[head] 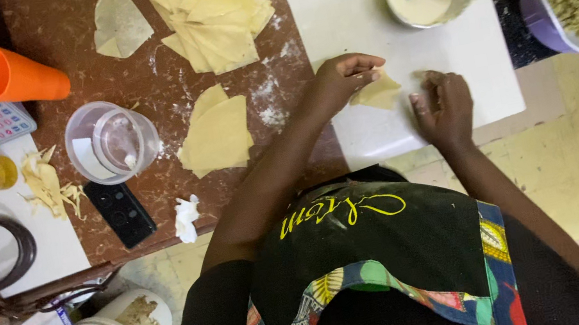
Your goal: The person repeatedly folds triangular pastry sheets into cones, applies a liquid sealant to the edges, and places them on the table. The person handles pastry sheets and a bowl of sealant throughout the clip.
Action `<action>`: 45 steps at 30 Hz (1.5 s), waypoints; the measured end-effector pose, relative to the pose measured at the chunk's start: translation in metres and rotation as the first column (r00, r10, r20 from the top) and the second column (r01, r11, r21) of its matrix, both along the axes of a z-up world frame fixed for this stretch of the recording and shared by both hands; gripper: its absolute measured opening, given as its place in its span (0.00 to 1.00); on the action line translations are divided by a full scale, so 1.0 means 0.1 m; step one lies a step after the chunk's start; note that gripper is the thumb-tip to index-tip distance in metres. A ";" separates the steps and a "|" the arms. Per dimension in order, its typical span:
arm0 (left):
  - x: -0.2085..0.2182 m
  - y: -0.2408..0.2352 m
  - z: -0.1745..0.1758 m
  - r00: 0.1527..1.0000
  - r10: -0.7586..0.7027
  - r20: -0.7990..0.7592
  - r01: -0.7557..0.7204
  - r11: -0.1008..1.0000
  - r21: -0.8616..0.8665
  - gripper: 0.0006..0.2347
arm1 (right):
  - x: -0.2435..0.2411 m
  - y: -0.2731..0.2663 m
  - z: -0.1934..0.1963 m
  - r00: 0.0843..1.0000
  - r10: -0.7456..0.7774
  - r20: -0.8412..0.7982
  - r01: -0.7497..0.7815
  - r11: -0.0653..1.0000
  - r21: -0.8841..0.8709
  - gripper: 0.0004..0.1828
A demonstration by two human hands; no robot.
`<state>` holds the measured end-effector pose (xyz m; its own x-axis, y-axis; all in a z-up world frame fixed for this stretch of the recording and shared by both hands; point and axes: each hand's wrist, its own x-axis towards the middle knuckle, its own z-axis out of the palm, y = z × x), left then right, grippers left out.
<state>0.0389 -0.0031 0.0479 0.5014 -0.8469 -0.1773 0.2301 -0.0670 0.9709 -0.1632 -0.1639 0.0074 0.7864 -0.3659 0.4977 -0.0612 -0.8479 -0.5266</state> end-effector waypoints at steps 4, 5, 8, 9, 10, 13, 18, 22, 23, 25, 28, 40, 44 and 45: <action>-0.21 -0.18 -0.19 0.990 0.107 -0.092 -0.111 0.993 -0.039 0.17 | -0.01 -0.02 0.09 0.999 0.022 0.044 -0.028 0.992 0.122 0.21; -0.27 -0.23 -0.25 0.982 0.131 -0.133 -0.136 0.990 -0.026 0.17 | -0.01 -0.01 0.11 0.999 0.021 0.049 -0.030 0.980 0.198 0.23; -0.44 -0.31 -0.16 0.966 0.186 -0.180 -0.186 0.982 0.015 0.14 | 0.06 -0.02 0.27 0.990 0.141 0.001 -0.128 0.899 0.418 0.30; -0.49 -0.33 -0.01 0.966 0.193 -0.174 -0.192 0.981 0.019 0.14 | 0.06 -0.04 0.29 0.989 0.147 0.008 -0.136 0.896 0.423 0.30; -0.54 -0.33 0.16 0.958 0.229 -0.175 -0.227 0.973 0.029 0.13 | 0.07 -0.07 0.33 0.988 0.136 -0.075 -0.074 0.839 0.538 0.29; -0.70 -0.35 0.62 0.928 0.338 -0.157 -0.337 0.941 0.038 0.12 | 0.08 -0.22 0.30 0.975 0.218 -0.033 -0.105 0.591 0.799 0.26; -0.69 -0.29 0.74 0.866 0.479 -0.143 -0.481 0.876 0.017 0.10 | 0.14 -0.26 0.84 0.948 0.293 0.123 -0.204 0.265 0.942 0.24; -0.64 -0.20 0.75 0.817 0.535 -0.214 -0.549 0.836 -0.003 0.13 | 0.21 -0.29 0.99 0.950 0.274 0.150 -0.214 0.222 0.951 0.26; -0.62 -0.17 0.75 0.810 0.530 -0.250 -0.551 0.835 -0.014 0.14 | 0.22 -0.30 1.08 0.957 0.248 0.151 -0.207 0.220 0.953 0.27; -0.65 -0.07 0.87 0.858 0.467 -0.213 -0.486 0.872 -0.048 0.16 | 0.27 -0.34 1.27 0.956 0.264 0.125 -0.201 0.285 0.937 0.29; -0.64 -0.05 0.79 0.926 0.363 -0.100 -0.372 0.924 -0.086 0.18 | 0.40 -0.47 1.40 0.932 0.342 0.119 -0.248 0.363 0.898 0.30; -0.35 -0.05 0.51 0.927 0.212 -0.310 -0.290 0.929 -0.231 0.13 | 0.67 -0.42 2.54 0.863 0.498 0.091 -0.377 0.511 0.772 0.29; -0.24 -0.22 0.41 0.964 0.015 -0.264 -0.157 0.837 -0.525 0.42 | 0.82 -0.35 2.89 0.869 0.491 -0.058 -0.420 0.795 0.439 0.24; -0.33 -0.18 0.56 0.964 0.017 -0.265 -0.160 0.833 -0.530 0.42 | 0.83 -0.31 2.98 0.868 0.493 -0.062 -0.422 0.796 0.434 0.24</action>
<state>0.0060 -0.0212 0.1043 0.5814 -0.7950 0.1729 0.4387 0.4853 0.7564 -0.0807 -0.1949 0.3051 0.9676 -0.0779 0.2400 0.1658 -0.5208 -0.8374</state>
